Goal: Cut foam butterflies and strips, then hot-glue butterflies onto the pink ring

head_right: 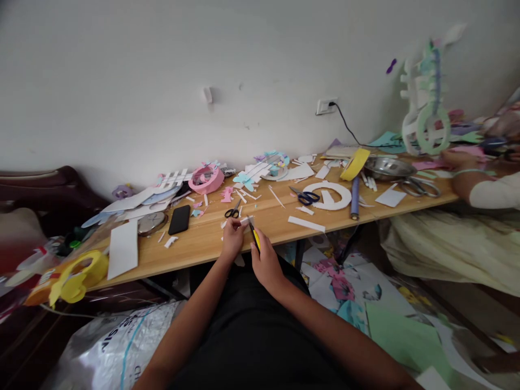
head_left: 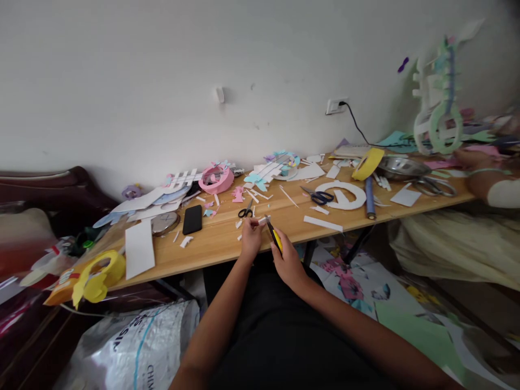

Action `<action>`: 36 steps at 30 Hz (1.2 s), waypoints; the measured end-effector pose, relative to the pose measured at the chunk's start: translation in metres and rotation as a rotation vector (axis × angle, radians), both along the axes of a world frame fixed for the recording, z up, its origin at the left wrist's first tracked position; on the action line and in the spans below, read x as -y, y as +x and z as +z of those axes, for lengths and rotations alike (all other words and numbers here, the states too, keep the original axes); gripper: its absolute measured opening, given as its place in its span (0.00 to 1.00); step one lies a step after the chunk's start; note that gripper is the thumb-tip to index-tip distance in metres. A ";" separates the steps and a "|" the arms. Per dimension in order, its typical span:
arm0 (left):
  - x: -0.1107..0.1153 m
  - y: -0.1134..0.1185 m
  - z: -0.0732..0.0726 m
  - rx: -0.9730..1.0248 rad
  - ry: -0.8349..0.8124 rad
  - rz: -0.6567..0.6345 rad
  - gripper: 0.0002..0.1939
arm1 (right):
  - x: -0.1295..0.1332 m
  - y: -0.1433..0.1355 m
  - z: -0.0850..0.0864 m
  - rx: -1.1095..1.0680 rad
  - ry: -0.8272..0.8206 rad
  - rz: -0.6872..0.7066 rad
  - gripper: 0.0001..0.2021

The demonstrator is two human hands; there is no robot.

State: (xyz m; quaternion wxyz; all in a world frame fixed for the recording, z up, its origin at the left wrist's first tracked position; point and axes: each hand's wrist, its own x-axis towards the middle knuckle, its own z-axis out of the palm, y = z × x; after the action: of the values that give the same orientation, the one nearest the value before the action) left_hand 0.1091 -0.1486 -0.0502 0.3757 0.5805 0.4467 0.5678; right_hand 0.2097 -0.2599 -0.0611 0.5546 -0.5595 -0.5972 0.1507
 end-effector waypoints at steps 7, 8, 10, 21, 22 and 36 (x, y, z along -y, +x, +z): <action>0.003 0.001 0.004 -0.001 0.002 0.001 0.09 | -0.001 0.001 0.001 0.031 -0.005 0.005 0.24; 0.003 0.001 0.004 0.003 0.003 0.002 0.09 | -0.001 0.001 0.001 0.037 -0.005 0.003 0.24; 0.003 0.001 0.005 0.011 0.005 0.004 0.09 | -0.001 0.001 0.001 0.052 -0.007 -0.002 0.24; 0.006 0.002 0.007 0.025 0.054 -0.026 0.05 | 0.001 0.002 0.015 0.190 -0.100 -0.008 0.27; 0.007 0.002 0.008 0.026 0.055 -0.023 0.04 | 0.001 0.002 0.016 0.203 -0.108 -0.011 0.27; -0.006 0.002 -0.010 0.006 0.046 0.036 0.07 | 0.002 0.002 0.021 0.364 -0.225 -0.072 0.28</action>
State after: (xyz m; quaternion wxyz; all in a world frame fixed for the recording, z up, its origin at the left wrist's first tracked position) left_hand 0.1114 -0.1425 -0.0600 0.3534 0.5792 0.4429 0.5861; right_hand 0.2115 -0.2619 -0.0402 0.3765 -0.6570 -0.6465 0.0929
